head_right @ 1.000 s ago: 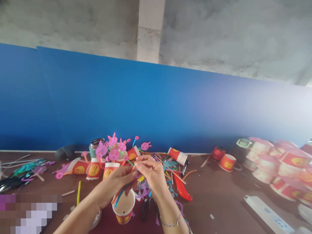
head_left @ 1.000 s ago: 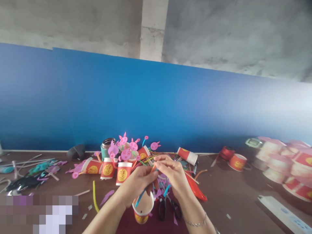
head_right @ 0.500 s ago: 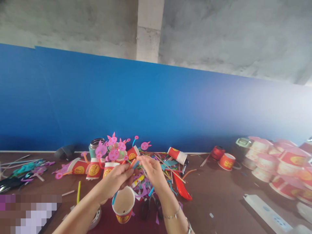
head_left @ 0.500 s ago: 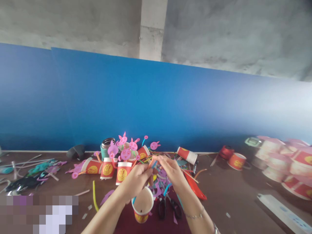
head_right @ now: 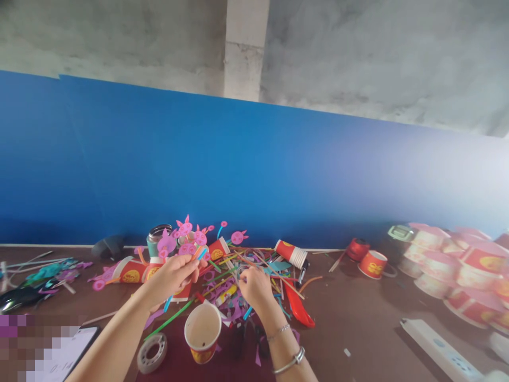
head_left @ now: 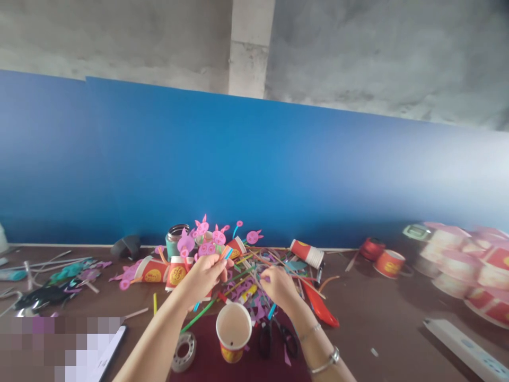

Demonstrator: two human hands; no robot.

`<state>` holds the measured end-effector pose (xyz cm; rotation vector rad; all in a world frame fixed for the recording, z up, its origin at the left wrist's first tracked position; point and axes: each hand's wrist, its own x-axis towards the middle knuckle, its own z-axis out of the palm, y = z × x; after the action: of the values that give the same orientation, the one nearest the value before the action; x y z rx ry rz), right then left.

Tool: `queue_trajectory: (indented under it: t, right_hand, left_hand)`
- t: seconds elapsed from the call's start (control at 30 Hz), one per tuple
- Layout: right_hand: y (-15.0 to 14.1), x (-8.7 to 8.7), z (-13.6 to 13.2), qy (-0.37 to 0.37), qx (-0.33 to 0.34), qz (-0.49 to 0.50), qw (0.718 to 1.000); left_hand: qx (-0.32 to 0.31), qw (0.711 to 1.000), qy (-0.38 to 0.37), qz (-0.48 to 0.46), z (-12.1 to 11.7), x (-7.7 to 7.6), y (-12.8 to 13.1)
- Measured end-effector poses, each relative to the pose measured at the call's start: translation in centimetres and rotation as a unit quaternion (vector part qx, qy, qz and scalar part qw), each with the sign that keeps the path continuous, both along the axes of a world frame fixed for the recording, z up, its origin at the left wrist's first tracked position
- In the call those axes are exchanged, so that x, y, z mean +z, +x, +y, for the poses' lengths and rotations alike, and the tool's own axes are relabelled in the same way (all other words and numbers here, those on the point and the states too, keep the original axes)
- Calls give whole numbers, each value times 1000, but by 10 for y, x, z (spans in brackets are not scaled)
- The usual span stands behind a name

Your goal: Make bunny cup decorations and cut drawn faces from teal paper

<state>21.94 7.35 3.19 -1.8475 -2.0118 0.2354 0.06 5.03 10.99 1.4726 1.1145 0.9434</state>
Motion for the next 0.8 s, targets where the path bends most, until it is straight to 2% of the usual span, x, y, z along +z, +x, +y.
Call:
queue_trajectory:
  t: [0.1,0.2,0.33,0.4,0.47,0.53,0.6,0.67,0.7,0.73,0.8]
  right_hand:
    - [-11,7,-3,6,59,20,998]
    - [-26,23,-14,7,133,75,988]
    - [-54,52,-46,76,217,160,960]
    - [-76,57,-65,86,283,116,948]
    - [-101,47,-80,101,307,23,946]
    - [-128,24,-87,99,316,-67,941]
    - [-154,-7,-87,105,276,-106,950]
    - [-173,-35,-81,84,200,-119,969]
    - [-178,-44,-78,77,199,-120,970]
    - [-181,-48,-76,63,190,-118,972]
    - [-173,-41,-75,46,240,-100,965]
  left_hand:
    - [10,1000,24,8,2,1,-7]
    - [23,999,44,19,1,4,-11]
    - [49,997,61,17,-2,11,-16]
    - [57,995,82,14,-3,13,-19]
    - [63,993,99,14,-4,15,-20]
    - [67,992,107,16,-5,16,-20]
    - [70,991,112,17,-7,17,-20]
    - [73,990,116,16,-9,19,-20]
    - [72,990,118,15,-9,19,-20]
    - [70,990,120,14,-10,20,-21]
    - [68,990,122,13,-10,20,-21]
